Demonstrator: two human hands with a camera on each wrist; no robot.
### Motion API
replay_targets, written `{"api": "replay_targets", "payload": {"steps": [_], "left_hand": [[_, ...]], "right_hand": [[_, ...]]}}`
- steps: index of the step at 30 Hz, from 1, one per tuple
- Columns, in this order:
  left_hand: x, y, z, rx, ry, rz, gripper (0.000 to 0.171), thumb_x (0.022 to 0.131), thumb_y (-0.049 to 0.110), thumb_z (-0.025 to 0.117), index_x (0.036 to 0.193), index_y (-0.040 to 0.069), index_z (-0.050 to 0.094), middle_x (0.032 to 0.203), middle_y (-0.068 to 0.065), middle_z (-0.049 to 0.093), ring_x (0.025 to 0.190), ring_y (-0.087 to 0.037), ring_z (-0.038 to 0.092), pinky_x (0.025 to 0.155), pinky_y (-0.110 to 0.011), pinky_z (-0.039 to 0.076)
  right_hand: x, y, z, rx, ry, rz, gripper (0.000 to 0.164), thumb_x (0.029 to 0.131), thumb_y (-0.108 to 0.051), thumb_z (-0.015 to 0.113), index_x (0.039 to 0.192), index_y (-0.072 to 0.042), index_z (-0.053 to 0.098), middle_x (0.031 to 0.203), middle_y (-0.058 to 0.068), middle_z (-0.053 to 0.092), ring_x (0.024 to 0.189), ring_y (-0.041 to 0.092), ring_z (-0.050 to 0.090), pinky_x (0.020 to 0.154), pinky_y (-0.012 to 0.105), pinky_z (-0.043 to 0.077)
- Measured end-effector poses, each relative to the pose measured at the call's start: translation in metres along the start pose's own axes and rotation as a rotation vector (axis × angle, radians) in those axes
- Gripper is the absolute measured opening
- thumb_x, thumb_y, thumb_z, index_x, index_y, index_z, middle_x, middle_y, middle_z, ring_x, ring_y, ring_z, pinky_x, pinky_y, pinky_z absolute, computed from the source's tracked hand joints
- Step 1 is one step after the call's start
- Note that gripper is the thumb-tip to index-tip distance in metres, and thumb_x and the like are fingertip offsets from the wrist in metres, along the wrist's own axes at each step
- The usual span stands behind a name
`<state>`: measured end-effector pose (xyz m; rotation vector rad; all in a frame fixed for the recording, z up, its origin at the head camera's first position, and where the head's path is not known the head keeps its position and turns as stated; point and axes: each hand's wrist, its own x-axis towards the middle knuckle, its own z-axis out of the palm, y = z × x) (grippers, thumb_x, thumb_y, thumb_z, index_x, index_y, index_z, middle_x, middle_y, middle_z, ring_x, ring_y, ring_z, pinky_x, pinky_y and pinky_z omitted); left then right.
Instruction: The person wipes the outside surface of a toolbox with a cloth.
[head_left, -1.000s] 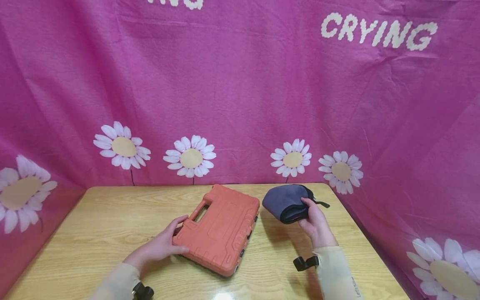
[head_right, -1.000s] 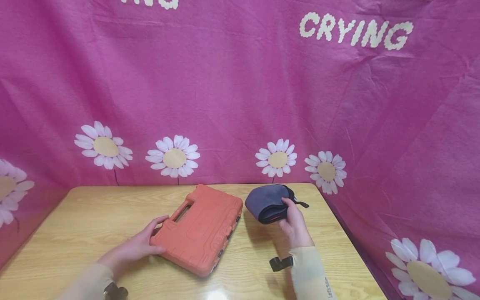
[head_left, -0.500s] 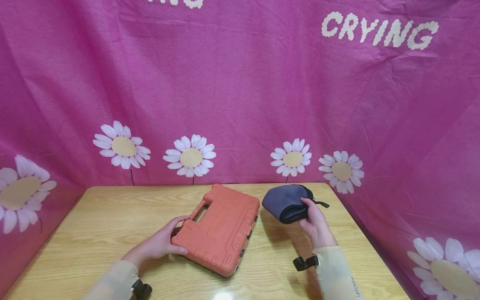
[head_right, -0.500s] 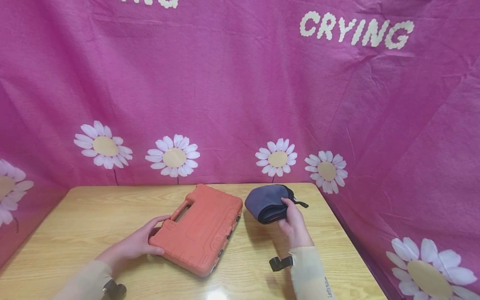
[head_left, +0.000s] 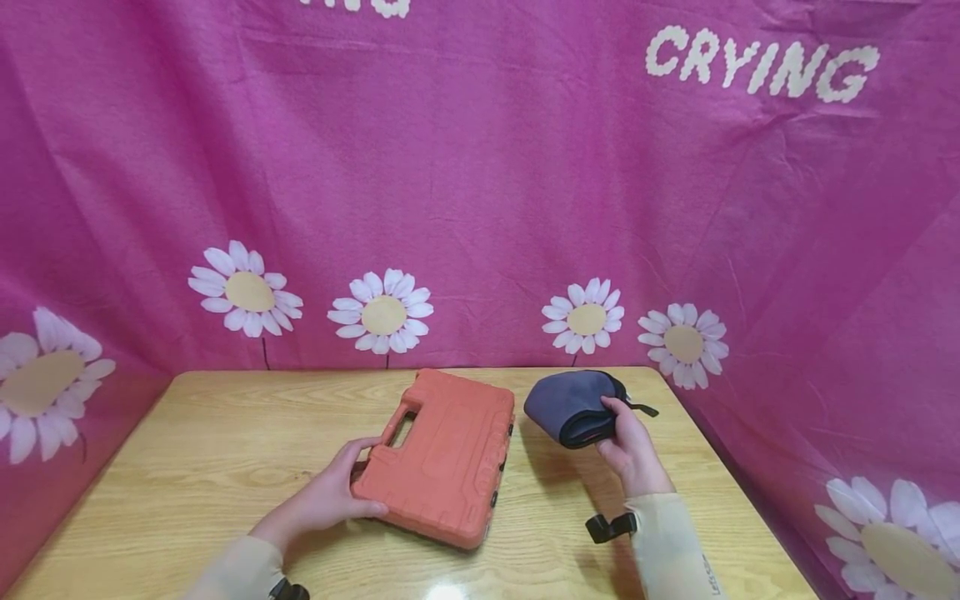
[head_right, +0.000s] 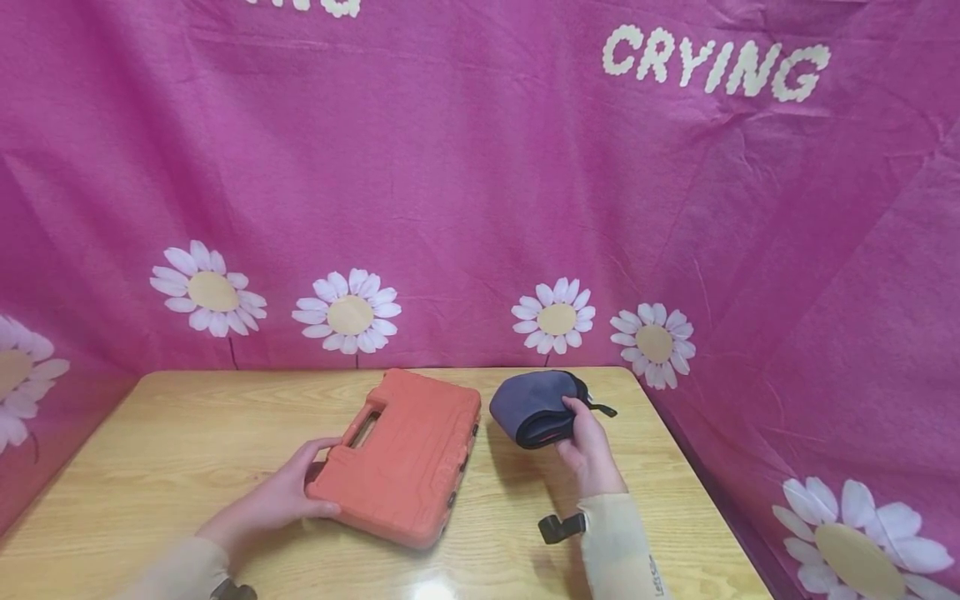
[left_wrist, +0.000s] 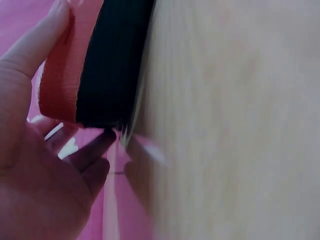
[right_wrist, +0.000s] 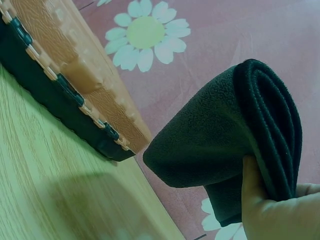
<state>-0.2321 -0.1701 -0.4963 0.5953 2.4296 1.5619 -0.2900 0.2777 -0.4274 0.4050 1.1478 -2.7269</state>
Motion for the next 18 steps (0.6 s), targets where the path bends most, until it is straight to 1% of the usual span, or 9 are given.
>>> {"api": "replay_targets", "payload": {"steps": [3, 6, 9, 13, 18], "left_hand": [[-0.002, 0.003, 0.008, 0.031, 0.056, -0.022, 0.098, 0.08, 0.021, 0.091, 0.154, 0.002, 0.03, 0.153, -0.029, 0.033, 0.139, -0.048, 0.046, 0.106, -0.039, 0.051], [-0.004, 0.007, 0.017, 0.056, 0.114, -0.06, 0.1, 0.077, 0.025, 0.093, 0.154, 0.004, 0.032, 0.153, -0.025, 0.034, 0.139, -0.047, 0.047, 0.112, -0.051, 0.046], [-0.005, 0.009, 0.026, 0.052, 0.145, -0.095, 0.101, 0.077, 0.026, 0.093, 0.155, 0.004, 0.031, 0.154, -0.023, 0.032, 0.141, -0.048, 0.045, 0.114, -0.054, 0.044], [-0.008, 0.013, 0.035, 0.057, 0.172, -0.126, 0.103, 0.078, 0.03, 0.092, 0.154, 0.001, 0.029, 0.155, -0.026, 0.028, 0.141, -0.052, 0.043, 0.113, -0.057, 0.044], [-0.008, 0.016, 0.044, 0.093, 0.215, -0.145, 0.106, 0.078, 0.036, 0.092, 0.154, 0.0, 0.029, 0.154, -0.025, 0.029, 0.14, -0.049, 0.045, 0.111, -0.057, 0.046]], "right_hand": [[0.001, 0.001, -0.001, -0.019, -0.013, -0.013, 0.016, 0.111, -0.015, 0.034, 0.126, -0.015, 0.04, 0.095, -0.007, 0.07, 0.091, 0.005, 0.069, 0.096, 0.019, 0.055], [0.001, 0.002, -0.001, -0.024, -0.017, -0.017, 0.017, 0.111, -0.015, 0.033, 0.126, -0.015, 0.04, 0.095, -0.007, 0.07, 0.091, 0.004, 0.069, 0.096, 0.019, 0.055], [0.0, 0.002, -0.001, -0.025, -0.015, -0.014, 0.017, 0.111, -0.015, 0.033, 0.126, -0.015, 0.04, 0.095, -0.007, 0.07, 0.091, 0.004, 0.07, 0.096, 0.019, 0.055], [0.0, 0.002, -0.001, -0.027, -0.012, -0.011, 0.017, 0.111, -0.016, 0.034, 0.127, -0.015, 0.04, 0.095, -0.007, 0.07, 0.091, 0.004, 0.069, 0.097, 0.019, 0.055], [0.0, 0.002, -0.001, -0.022, -0.012, -0.009, 0.018, 0.111, -0.016, 0.034, 0.128, -0.015, 0.04, 0.096, -0.007, 0.07, 0.092, 0.004, 0.069, 0.097, 0.019, 0.054]]}}
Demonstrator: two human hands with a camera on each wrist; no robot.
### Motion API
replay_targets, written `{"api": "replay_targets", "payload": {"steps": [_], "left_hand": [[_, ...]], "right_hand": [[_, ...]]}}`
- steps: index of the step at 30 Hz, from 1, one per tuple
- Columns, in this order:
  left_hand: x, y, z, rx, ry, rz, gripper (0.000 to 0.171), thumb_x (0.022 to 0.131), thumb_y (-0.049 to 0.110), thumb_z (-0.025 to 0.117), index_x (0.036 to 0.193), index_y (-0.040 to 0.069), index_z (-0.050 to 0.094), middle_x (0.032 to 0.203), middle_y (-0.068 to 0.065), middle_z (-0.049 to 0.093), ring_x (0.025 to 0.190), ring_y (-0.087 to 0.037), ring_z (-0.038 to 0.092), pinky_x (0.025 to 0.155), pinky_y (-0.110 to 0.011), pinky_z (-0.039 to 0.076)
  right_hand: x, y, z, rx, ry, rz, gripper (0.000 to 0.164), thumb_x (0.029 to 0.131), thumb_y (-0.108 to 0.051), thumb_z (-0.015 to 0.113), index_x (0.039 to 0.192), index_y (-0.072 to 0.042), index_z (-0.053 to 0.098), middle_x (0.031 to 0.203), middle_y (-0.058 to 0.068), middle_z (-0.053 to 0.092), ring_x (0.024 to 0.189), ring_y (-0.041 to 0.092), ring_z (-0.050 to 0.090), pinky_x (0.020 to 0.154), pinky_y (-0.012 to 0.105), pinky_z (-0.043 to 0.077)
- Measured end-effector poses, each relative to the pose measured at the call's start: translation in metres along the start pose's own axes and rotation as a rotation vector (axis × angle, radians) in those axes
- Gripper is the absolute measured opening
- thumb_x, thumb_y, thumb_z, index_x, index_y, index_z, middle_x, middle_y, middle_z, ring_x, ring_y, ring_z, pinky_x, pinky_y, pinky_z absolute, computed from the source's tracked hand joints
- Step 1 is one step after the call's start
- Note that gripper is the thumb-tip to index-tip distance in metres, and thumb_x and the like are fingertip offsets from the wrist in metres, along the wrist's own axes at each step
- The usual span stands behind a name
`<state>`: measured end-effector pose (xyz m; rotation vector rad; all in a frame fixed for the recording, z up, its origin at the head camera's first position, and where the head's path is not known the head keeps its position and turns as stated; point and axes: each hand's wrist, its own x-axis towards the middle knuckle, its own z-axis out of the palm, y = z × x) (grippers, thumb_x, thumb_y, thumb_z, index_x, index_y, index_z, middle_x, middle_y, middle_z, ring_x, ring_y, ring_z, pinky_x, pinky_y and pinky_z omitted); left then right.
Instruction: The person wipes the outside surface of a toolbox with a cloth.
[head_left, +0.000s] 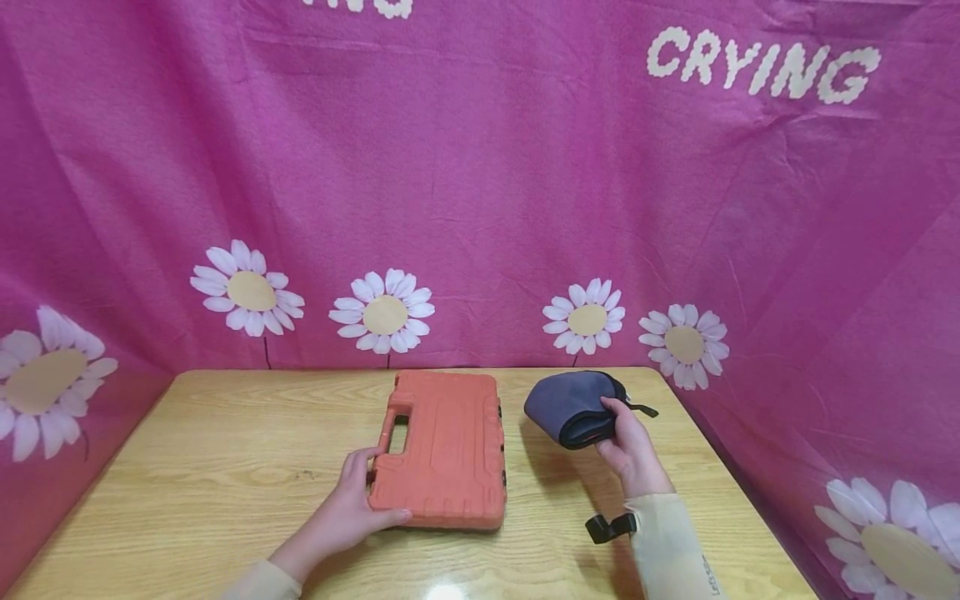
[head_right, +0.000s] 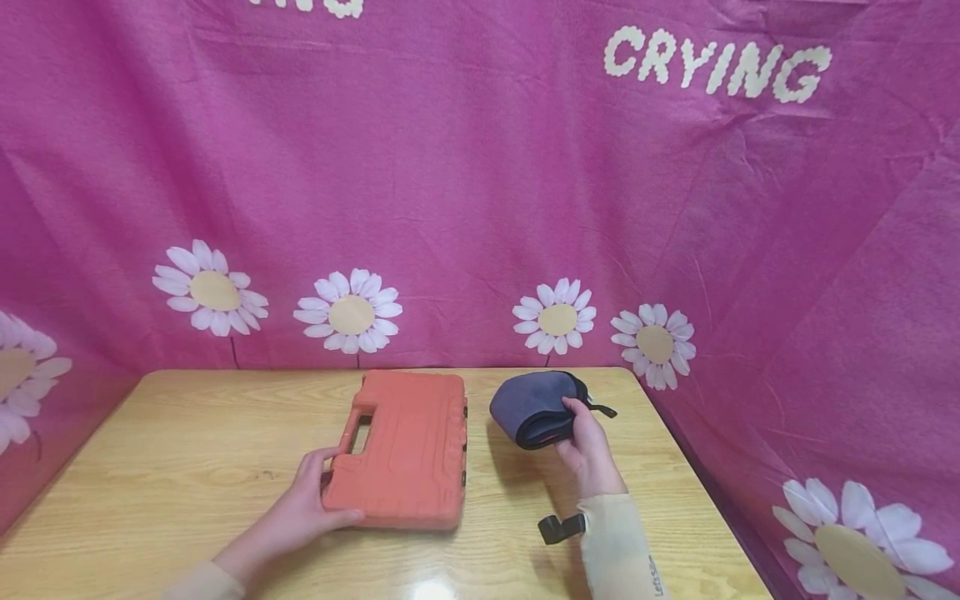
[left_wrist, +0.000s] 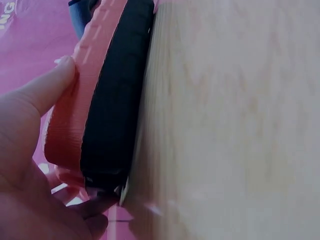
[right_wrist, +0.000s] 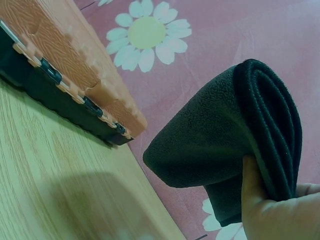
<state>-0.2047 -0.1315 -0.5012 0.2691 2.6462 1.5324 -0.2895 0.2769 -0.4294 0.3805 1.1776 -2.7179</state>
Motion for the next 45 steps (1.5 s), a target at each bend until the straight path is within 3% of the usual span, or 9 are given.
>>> {"api": "replay_targets", "payload": {"steps": [7, 21, 33, 37, 41, 45], "left_hand": [[0.0, 0.003, 0.009, 0.045, 0.055, 0.017, 0.106, 0.076, 0.037, 0.093, 0.152, -0.001, 0.03, 0.151, -0.023, 0.031, 0.136, -0.046, 0.049, 0.11, -0.058, 0.047], [-0.001, 0.012, 0.02, 0.107, 0.099, -0.01, 0.108, 0.075, 0.044, 0.092, 0.152, -0.001, 0.031, 0.153, -0.024, 0.03, 0.126, -0.042, 0.058, 0.105, -0.058, 0.051], [-0.001, 0.013, 0.022, 0.104, 0.092, -0.011, 0.109, 0.075, 0.045, 0.092, 0.152, -0.002, 0.03, 0.154, -0.025, 0.027, 0.124, -0.042, 0.059, 0.106, -0.059, 0.05], [0.0, 0.01, 0.022, 0.084, 0.083, -0.006, 0.109, 0.076, 0.044, 0.092, 0.152, -0.002, 0.029, 0.154, -0.024, 0.027, 0.127, -0.041, 0.057, 0.107, -0.058, 0.049], [0.001, 0.007, 0.021, 0.032, 0.074, 0.01, 0.108, 0.076, 0.037, 0.093, 0.153, -0.002, 0.028, 0.153, -0.024, 0.026, 0.131, -0.04, 0.054, 0.11, -0.055, 0.047], [0.001, 0.005, 0.02, -0.001, 0.061, 0.025, 0.107, 0.076, 0.031, 0.094, 0.153, -0.002, 0.028, 0.152, -0.025, 0.025, 0.132, -0.04, 0.053, 0.111, -0.054, 0.046]], "right_hand": [[0.0, 0.001, 0.0, -0.001, 0.001, 0.007, 0.018, 0.111, -0.017, 0.035, 0.128, -0.016, 0.039, 0.096, -0.007, 0.07, 0.092, 0.004, 0.069, 0.098, 0.018, 0.054], [0.001, 0.002, 0.0, -0.013, -0.006, -0.001, 0.015, 0.111, -0.017, 0.033, 0.124, -0.016, 0.039, 0.097, -0.008, 0.07, 0.093, 0.003, 0.068, 0.098, 0.017, 0.053], [0.002, 0.003, 0.0, -0.024, 0.004, 0.0, 0.015, 0.111, -0.018, 0.035, 0.125, -0.015, 0.039, 0.097, -0.008, 0.07, 0.095, 0.002, 0.068, 0.1, 0.018, 0.053], [0.002, 0.003, 0.0, -0.019, 0.008, 0.005, 0.027, 0.111, -0.018, 0.035, 0.138, -0.014, 0.035, 0.096, -0.007, 0.07, 0.094, 0.003, 0.069, 0.1, 0.019, 0.053], [0.002, 0.003, 0.0, -0.021, 0.009, 0.009, 0.051, 0.111, -0.017, 0.034, 0.159, -0.015, 0.017, 0.097, -0.006, 0.07, 0.093, 0.005, 0.069, 0.1, 0.02, 0.053], [0.003, 0.004, 0.0, -0.033, 0.006, 0.007, 0.058, 0.112, -0.017, 0.033, 0.163, -0.015, 0.007, 0.097, -0.006, 0.07, 0.092, 0.005, 0.069, 0.1, 0.02, 0.054]]}}
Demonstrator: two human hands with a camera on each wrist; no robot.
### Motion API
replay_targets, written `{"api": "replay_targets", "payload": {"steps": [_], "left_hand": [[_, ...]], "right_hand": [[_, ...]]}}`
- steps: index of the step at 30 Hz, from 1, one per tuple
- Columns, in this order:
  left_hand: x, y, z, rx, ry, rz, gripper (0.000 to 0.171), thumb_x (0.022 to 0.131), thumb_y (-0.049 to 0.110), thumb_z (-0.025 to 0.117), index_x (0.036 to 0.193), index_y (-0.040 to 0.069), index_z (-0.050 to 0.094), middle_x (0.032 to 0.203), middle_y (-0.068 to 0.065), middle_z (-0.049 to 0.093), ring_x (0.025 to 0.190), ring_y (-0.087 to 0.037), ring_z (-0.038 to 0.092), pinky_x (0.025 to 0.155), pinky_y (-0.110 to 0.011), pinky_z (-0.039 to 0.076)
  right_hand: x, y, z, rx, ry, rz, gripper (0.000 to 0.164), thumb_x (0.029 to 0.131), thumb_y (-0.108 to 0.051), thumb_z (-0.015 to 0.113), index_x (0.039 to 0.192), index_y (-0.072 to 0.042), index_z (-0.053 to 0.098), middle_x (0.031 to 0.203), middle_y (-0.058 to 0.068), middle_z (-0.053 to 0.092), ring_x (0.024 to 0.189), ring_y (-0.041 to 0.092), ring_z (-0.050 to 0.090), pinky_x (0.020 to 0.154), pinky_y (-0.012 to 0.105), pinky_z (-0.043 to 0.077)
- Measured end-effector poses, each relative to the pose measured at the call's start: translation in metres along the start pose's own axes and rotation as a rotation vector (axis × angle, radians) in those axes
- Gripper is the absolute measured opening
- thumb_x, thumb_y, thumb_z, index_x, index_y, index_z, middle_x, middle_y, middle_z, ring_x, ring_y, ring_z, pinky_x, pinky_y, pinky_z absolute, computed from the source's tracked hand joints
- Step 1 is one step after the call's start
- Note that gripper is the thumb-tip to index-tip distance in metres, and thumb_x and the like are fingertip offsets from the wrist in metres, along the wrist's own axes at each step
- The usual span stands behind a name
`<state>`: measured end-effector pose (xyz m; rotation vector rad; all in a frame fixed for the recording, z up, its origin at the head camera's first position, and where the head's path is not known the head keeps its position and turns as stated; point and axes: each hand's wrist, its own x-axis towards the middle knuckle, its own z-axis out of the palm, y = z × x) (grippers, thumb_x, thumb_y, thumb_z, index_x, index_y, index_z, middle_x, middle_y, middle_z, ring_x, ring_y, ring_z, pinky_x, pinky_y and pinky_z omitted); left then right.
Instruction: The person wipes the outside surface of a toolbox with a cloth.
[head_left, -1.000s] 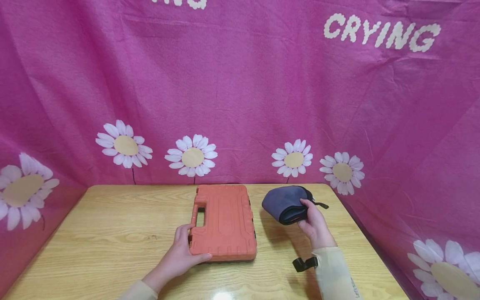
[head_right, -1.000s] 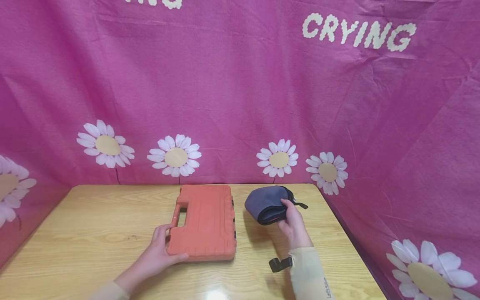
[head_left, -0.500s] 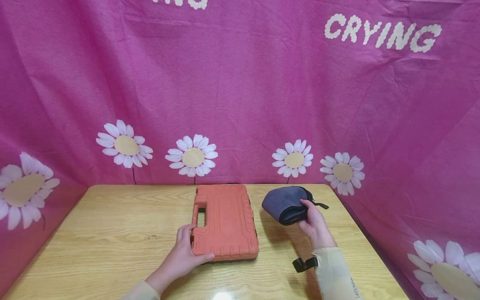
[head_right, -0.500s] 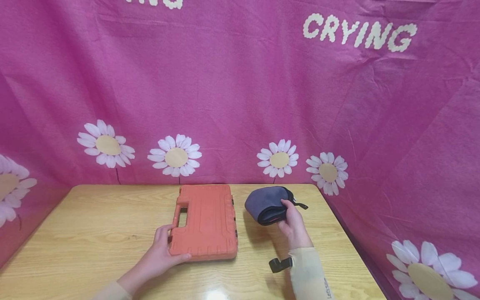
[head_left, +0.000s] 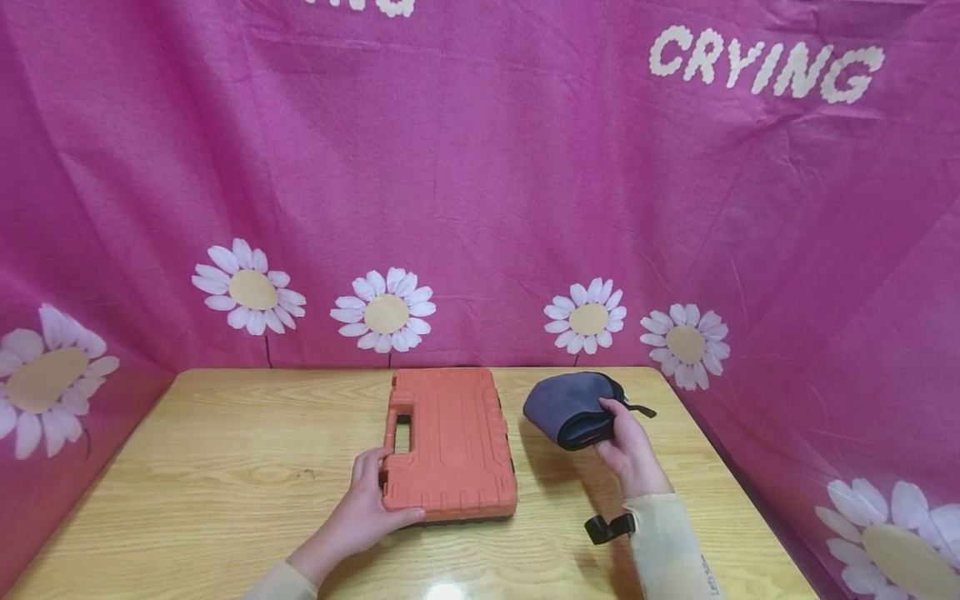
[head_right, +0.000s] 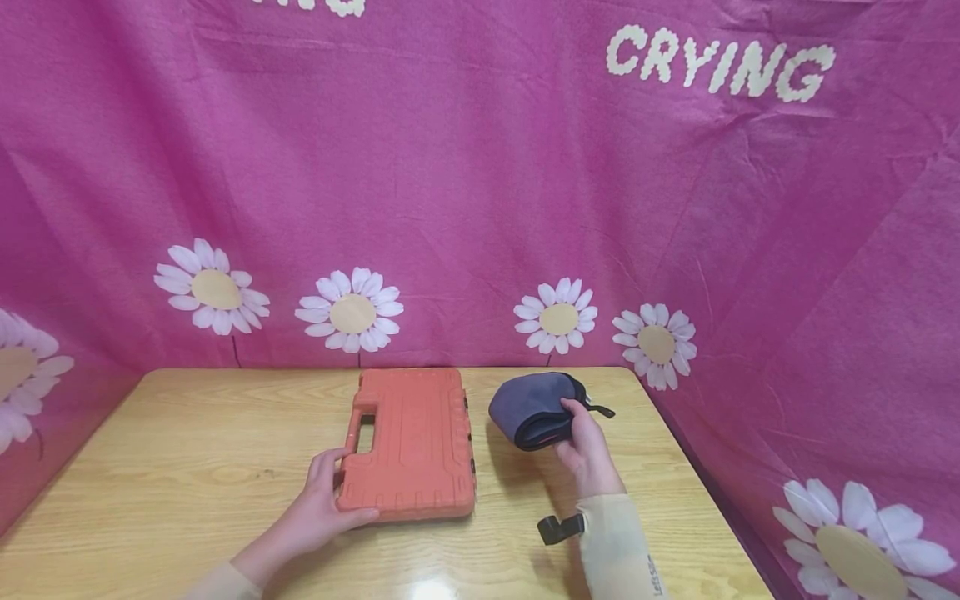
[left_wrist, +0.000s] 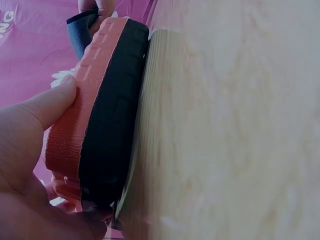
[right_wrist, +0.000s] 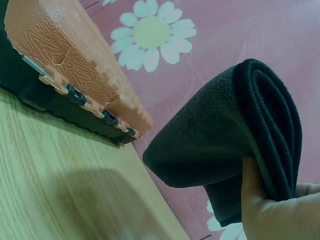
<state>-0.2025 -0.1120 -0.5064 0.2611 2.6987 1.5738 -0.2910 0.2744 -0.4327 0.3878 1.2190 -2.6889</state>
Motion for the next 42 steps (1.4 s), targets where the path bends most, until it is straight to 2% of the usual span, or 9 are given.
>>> {"api": "replay_targets", "payload": {"steps": [7, 14, 22, 28, 30, 33, 36, 40, 42], "left_hand": [[0.0, 0.001, -0.003, -0.027, -0.01, 0.006, 0.104, 0.076, 0.026, 0.093, 0.153, -0.001, 0.028, 0.153, -0.026, 0.025, 0.134, -0.042, 0.05, 0.112, -0.056, 0.044], [0.002, 0.0, -0.006, -0.051, -0.018, 0.006, 0.103, 0.077, 0.024, 0.093, 0.152, -0.002, 0.028, 0.153, -0.025, 0.024, 0.137, -0.044, 0.049, 0.112, -0.054, 0.045], [-0.001, -0.006, -0.013, -0.141, -0.077, 0.026, 0.097, 0.082, 0.016, 0.088, 0.154, -0.002, 0.026, 0.155, -0.028, 0.021, 0.142, -0.055, 0.04, 0.117, -0.058, 0.039], [-0.001, -0.007, -0.02, -0.191, -0.124, -0.035, 0.097, 0.086, 0.018, 0.086, 0.159, 0.002, 0.024, 0.16, -0.028, 0.016, 0.146, -0.056, 0.032, 0.118, -0.061, 0.035], [-0.001, -0.007, -0.021, -0.199, -0.133, -0.057, 0.099, 0.086, 0.018, 0.086, 0.16, 0.001, 0.022, 0.159, -0.031, 0.017, 0.146, -0.056, 0.032, 0.118, -0.063, 0.034], [0.0, -0.006, -0.022, -0.229, -0.137, -0.08, 0.099, 0.087, 0.017, 0.084, 0.16, -0.001, 0.02, 0.159, -0.036, 0.022, 0.147, -0.055, 0.031, 0.119, -0.066, 0.03], [0.002, -0.007, -0.022, -0.278, -0.119, -0.095, 0.089, 0.092, 0.015, 0.078, 0.159, -0.004, 0.022, 0.157, -0.037, 0.032, 0.147, -0.053, 0.033, 0.121, -0.065, 0.028], [0.006, -0.008, -0.02, -0.336, -0.064, -0.126, 0.071, 0.1, 0.014, 0.067, 0.156, -0.006, 0.028, 0.152, -0.033, 0.043, 0.145, -0.049, 0.04, 0.12, -0.059, 0.035], [0.009, -0.008, -0.019, -0.35, -0.039, -0.138, 0.065, 0.103, 0.014, 0.063, 0.155, -0.007, 0.03, 0.151, -0.034, 0.044, 0.144, -0.049, 0.042, 0.119, -0.058, 0.038]], "right_hand": [[0.001, 0.002, 0.002, -0.017, -0.016, -0.007, 0.033, 0.111, -0.016, 0.033, 0.144, -0.014, 0.032, 0.095, -0.007, 0.072, 0.093, 0.005, 0.07, 0.1, 0.021, 0.054], [-0.001, 0.002, 0.005, -0.022, 0.001, -0.014, 0.052, 0.111, -0.017, 0.034, 0.16, -0.014, 0.015, 0.095, -0.009, 0.071, 0.093, 0.002, 0.068, 0.1, 0.018, 0.053], [-0.012, 0.0, 0.015, -0.143, 0.008, -0.09, 0.052, 0.111, -0.016, 0.035, 0.158, -0.007, 0.017, 0.094, -0.015, 0.07, 0.095, -0.003, 0.067, 0.101, 0.015, 0.051], [-0.029, -0.001, 0.026, -0.381, 0.052, -0.141, 0.052, 0.109, -0.022, 0.044, 0.153, -0.001, 0.027, 0.1, -0.014, 0.071, 0.094, -0.006, 0.067, 0.094, 0.015, 0.055], [-0.036, -0.001, 0.03, -0.483, 0.051, -0.159, 0.054, 0.109, -0.024, 0.046, 0.151, 0.004, 0.028, 0.119, -0.001, 0.069, 0.095, -0.004, 0.067, 0.091, 0.016, 0.056], [-0.046, 0.0, 0.036, -0.622, 0.056, -0.18, 0.061, 0.108, -0.026, 0.048, 0.15, 0.011, 0.024, 0.144, 0.02, 0.053, 0.097, -0.001, 0.067, 0.09, 0.018, 0.057], [-0.058, 0.002, 0.04, -0.757, 0.074, -0.179, 0.066, 0.108, -0.029, 0.049, 0.149, 0.016, 0.024, 0.151, 0.032, 0.043, 0.11, 0.012, 0.066, 0.102, 0.029, 0.056], [-0.076, 0.007, 0.04, -0.964, 0.087, -0.189, 0.064, 0.108, -0.032, 0.049, 0.146, 0.018, 0.037, 0.144, 0.037, 0.052, 0.122, 0.034, 0.065, 0.111, 0.051, 0.048], [-0.084, 0.01, 0.04, -1.066, 0.083, -0.214, 0.061, 0.107, -0.031, 0.05, 0.143, 0.017, 0.044, 0.14, 0.037, 0.056, 0.122, 0.04, 0.065, 0.107, 0.055, 0.05]]}}
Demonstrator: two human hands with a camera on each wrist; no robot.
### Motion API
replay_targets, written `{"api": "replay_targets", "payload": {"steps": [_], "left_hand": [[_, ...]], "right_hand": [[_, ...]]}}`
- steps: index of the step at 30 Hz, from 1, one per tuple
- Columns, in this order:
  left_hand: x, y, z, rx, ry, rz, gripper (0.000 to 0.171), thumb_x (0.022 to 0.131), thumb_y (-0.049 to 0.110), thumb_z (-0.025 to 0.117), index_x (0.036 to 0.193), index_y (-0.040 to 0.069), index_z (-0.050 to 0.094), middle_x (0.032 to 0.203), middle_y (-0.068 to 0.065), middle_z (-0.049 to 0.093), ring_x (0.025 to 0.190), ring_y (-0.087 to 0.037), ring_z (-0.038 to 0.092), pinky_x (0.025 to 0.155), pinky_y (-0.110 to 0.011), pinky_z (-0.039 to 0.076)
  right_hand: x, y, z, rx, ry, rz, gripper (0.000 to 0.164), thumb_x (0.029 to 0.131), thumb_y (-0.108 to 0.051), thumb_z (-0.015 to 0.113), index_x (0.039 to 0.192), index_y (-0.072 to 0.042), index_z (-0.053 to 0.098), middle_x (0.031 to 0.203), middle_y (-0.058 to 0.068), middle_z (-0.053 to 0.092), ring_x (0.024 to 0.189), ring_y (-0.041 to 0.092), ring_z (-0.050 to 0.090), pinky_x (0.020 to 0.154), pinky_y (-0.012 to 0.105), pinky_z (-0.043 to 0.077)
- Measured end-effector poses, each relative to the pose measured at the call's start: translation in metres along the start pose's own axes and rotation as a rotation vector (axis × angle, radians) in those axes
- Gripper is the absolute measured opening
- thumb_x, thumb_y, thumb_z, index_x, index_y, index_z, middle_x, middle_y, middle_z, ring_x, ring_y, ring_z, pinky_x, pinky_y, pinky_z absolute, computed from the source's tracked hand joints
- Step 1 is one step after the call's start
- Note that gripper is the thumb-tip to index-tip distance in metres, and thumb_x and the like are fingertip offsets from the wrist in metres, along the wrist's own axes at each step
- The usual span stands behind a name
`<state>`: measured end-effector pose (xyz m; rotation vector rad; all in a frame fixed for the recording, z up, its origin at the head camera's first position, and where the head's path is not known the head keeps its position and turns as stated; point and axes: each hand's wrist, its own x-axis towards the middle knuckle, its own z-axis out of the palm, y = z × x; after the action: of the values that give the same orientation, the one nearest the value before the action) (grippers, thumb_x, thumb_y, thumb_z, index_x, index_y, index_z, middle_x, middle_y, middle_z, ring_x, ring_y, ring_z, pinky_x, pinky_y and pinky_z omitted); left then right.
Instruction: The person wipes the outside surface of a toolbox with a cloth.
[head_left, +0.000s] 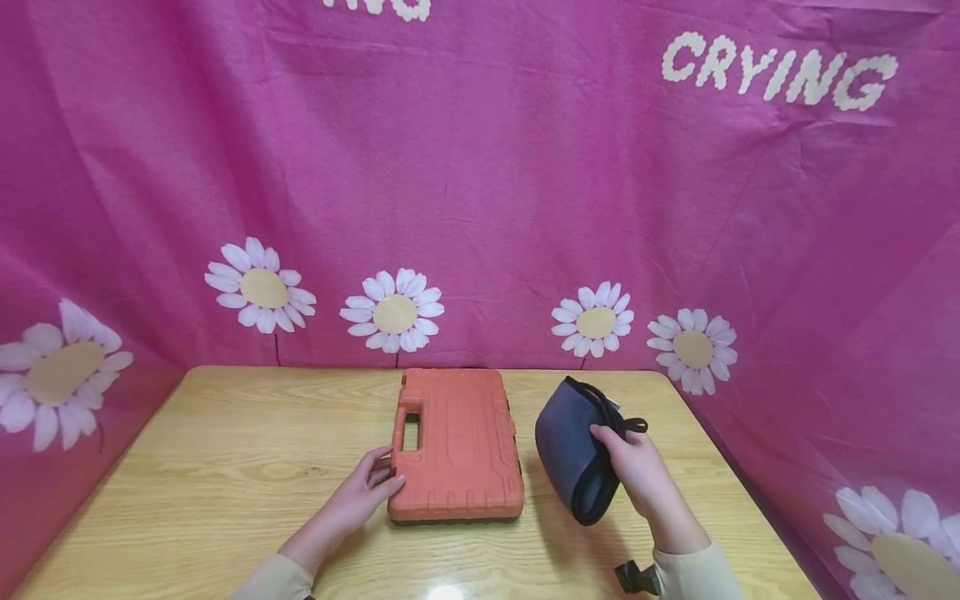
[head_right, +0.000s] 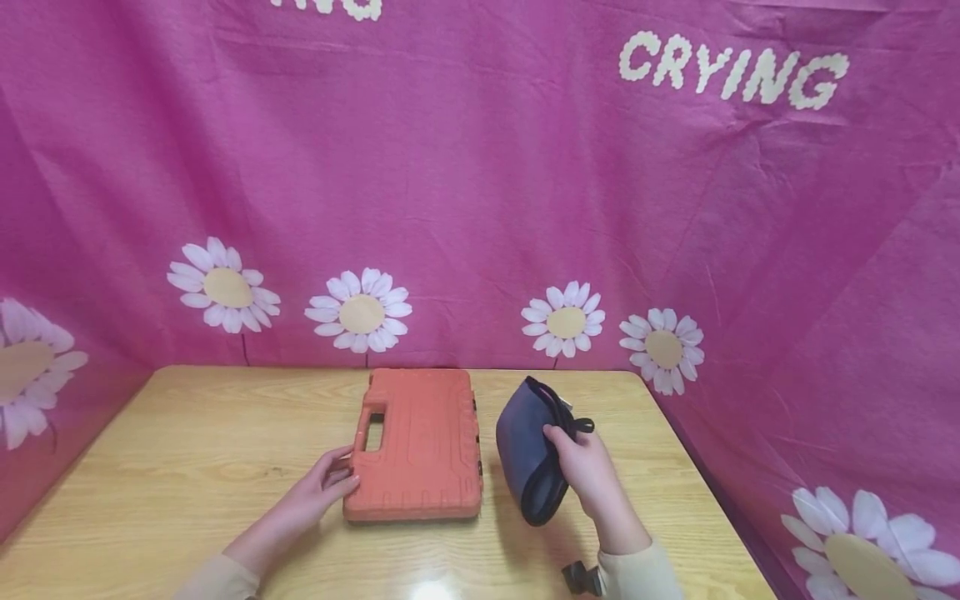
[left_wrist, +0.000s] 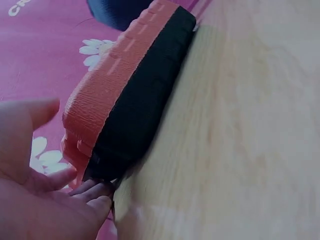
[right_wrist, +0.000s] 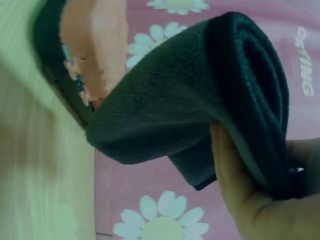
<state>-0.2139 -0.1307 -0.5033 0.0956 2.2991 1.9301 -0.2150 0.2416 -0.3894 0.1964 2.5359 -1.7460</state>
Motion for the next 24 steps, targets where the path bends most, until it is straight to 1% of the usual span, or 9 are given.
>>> {"api": "replay_targets", "payload": {"steps": [3, 5, 8, 10, 12, 14, 17, 21, 24], "left_hand": [[0.006, 0.0, 0.0, 0.011, 0.041, -0.022, 0.059, 0.106, 0.018, 0.057, 0.153, -0.009, 0.033, 0.151, -0.034, 0.045, 0.143, -0.048, 0.043, 0.119, -0.058, 0.037], [0.011, 0.0, 0.001, 0.011, 0.075, -0.035, 0.055, 0.108, 0.018, 0.053, 0.151, -0.011, 0.035, 0.149, -0.035, 0.047, 0.14, -0.048, 0.046, 0.117, -0.059, 0.039], [0.017, 0.002, 0.002, -0.01, 0.121, -0.057, 0.052, 0.109, 0.018, 0.049, 0.149, -0.013, 0.037, 0.145, -0.036, 0.051, 0.134, -0.046, 0.053, 0.114, -0.057, 0.043], [0.021, 0.002, 0.003, -0.037, 0.137, -0.066, 0.05, 0.11, 0.017, 0.047, 0.149, -0.014, 0.038, 0.142, -0.037, 0.053, 0.129, -0.044, 0.057, 0.112, -0.055, 0.046], [0.024, 0.003, 0.004, -0.054, 0.15, -0.085, 0.05, 0.11, 0.018, 0.047, 0.149, -0.013, 0.039, 0.14, -0.035, 0.055, 0.125, -0.038, 0.061, 0.111, -0.051, 0.047], [0.027, 0.004, 0.005, -0.065, 0.152, -0.1, 0.051, 0.11, 0.02, 0.046, 0.148, -0.013, 0.04, 0.138, -0.034, 0.057, 0.12, -0.032, 0.063, 0.108, -0.047, 0.048], [0.032, 0.005, 0.007, -0.071, 0.156, -0.119, 0.053, 0.11, 0.024, 0.045, 0.148, -0.013, 0.04, 0.137, -0.032, 0.058, 0.115, -0.026, 0.063, 0.103, -0.041, 0.049], [0.039, 0.005, 0.008, -0.084, 0.166, -0.13, 0.054, 0.111, 0.026, 0.045, 0.148, -0.012, 0.041, 0.135, -0.031, 0.058, 0.111, -0.023, 0.063, 0.093, -0.03, 0.05], [0.044, 0.004, 0.008, -0.078, 0.178, -0.134, 0.052, 0.111, 0.025, 0.045, 0.146, -0.013, 0.043, 0.131, -0.03, 0.06, 0.108, -0.022, 0.063, 0.089, -0.027, 0.05]], "right_hand": [[-0.011, 0.002, 0.002, -0.158, 0.022, -0.078, 0.052, 0.106, -0.026, 0.053, 0.139, 0.015, 0.052, 0.133, 0.036, 0.061, 0.117, 0.042, 0.068, 0.101, 0.057, 0.055], [-0.016, 0.005, 0.005, -0.278, 0.05, -0.16, 0.043, 0.103, -0.019, 0.057, 0.132, 0.012, 0.06, 0.123, 0.033, 0.067, 0.11, 0.04, 0.07, 0.095, 0.056, 0.058], [-0.022, 0.008, 0.011, -0.436, 0.083, -0.259, 0.028, 0.099, -0.011, 0.062, 0.118, 0.008, 0.069, 0.107, 0.024, 0.075, 0.099, 0.032, 0.072, 0.089, 0.053, 0.06], [-0.026, 0.01, 0.017, -0.498, 0.083, -0.3, 0.018, 0.096, -0.007, 0.064, 0.108, 0.004, 0.072, 0.097, 0.017, 0.076, 0.09, 0.026, 0.071, 0.083, 0.05, 0.06], [-0.03, 0.012, 0.023, -0.518, 0.064, -0.304, 0.012, 0.094, -0.004, 0.065, 0.103, 0.0, 0.072, 0.091, 0.011, 0.075, 0.084, 0.021, 0.068, 0.079, 0.046, 0.059], [-0.034, 0.013, 0.03, -0.532, 0.045, -0.304, 0.01, 0.092, -0.003, 0.066, 0.101, -0.002, 0.072, 0.089, 0.008, 0.074, 0.081, 0.018, 0.066, 0.077, 0.044, 0.059], [-0.039, 0.016, 0.039, -0.551, 0.022, -0.303, 0.004, 0.089, -0.002, 0.068, 0.092, -0.005, 0.069, 0.08, 0.003, 0.068, 0.073, 0.016, 0.059, 0.069, 0.037, 0.054], [-0.045, 0.02, 0.05, -0.578, 0.003, -0.361, 0.01, 0.084, -0.001, 0.071, 0.083, -0.009, 0.065, 0.072, -0.003, 0.06, 0.068, 0.013, 0.052, 0.062, 0.029, 0.046], [-0.049, 0.023, 0.056, -0.582, -0.022, -0.412, 0.016, 0.084, 0.0, 0.072, 0.081, -0.012, 0.062, 0.07, -0.006, 0.056, 0.066, 0.009, 0.049, 0.059, 0.024, 0.043]]}}
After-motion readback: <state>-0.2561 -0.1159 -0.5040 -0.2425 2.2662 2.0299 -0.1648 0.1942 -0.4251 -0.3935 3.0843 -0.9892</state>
